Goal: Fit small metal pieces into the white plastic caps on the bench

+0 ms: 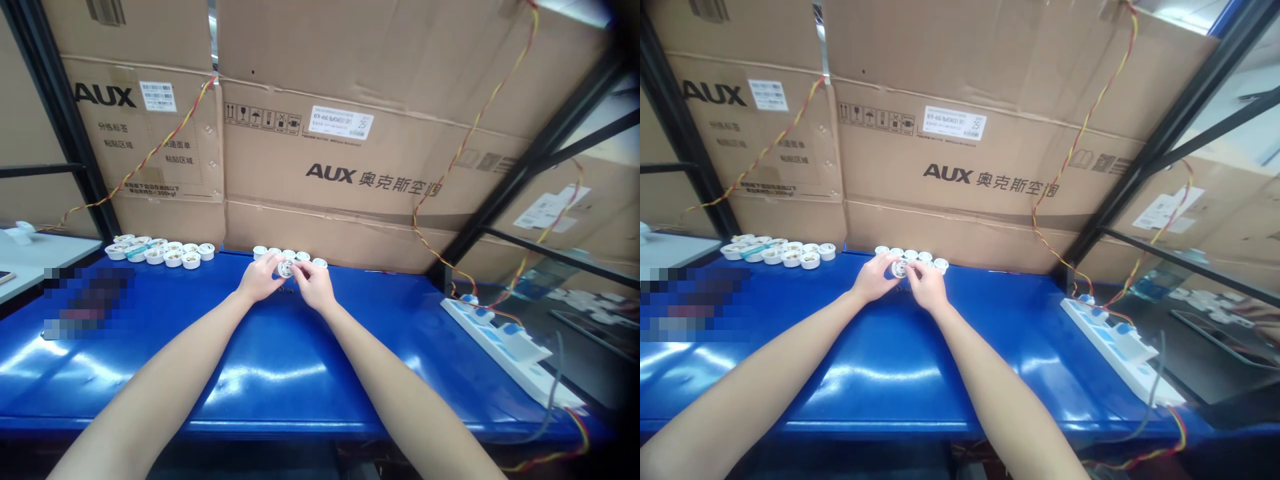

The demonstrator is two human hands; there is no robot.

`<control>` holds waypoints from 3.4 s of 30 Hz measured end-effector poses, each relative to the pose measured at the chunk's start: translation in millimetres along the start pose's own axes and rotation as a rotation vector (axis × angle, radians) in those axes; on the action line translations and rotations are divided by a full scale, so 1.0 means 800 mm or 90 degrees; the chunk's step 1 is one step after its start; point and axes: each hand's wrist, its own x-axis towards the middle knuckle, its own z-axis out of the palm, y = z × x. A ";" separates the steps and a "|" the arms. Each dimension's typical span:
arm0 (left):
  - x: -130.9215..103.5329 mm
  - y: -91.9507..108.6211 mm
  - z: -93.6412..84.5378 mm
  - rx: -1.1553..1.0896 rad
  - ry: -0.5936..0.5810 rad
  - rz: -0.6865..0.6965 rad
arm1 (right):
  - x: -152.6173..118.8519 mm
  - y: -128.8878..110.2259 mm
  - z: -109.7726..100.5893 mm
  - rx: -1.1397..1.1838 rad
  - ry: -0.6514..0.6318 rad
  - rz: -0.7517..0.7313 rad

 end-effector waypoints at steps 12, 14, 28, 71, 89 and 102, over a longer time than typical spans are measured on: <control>-0.001 0.003 -0.001 -0.044 -0.035 -0.050 | -0.006 -0.013 -0.008 -0.133 0.012 -0.065; -0.001 0.007 0.001 -0.038 -0.053 -0.013 | -0.005 -0.019 -0.008 -0.172 0.011 -0.076; -0.003 -0.028 -0.002 0.083 -0.119 -0.188 | 0.017 0.049 -0.092 -0.470 -0.266 0.291; -0.004 -0.020 0.006 0.058 -0.246 -0.250 | 0.011 0.045 -0.012 -0.249 -0.274 0.032; 0.003 -0.002 -0.006 -0.045 -0.087 -0.073 | 0.010 0.045 -0.008 -0.184 -0.153 0.053; 0.007 0.014 -0.003 0.053 -0.056 0.031 | 0.009 0.018 -0.011 -0.096 -0.052 -0.031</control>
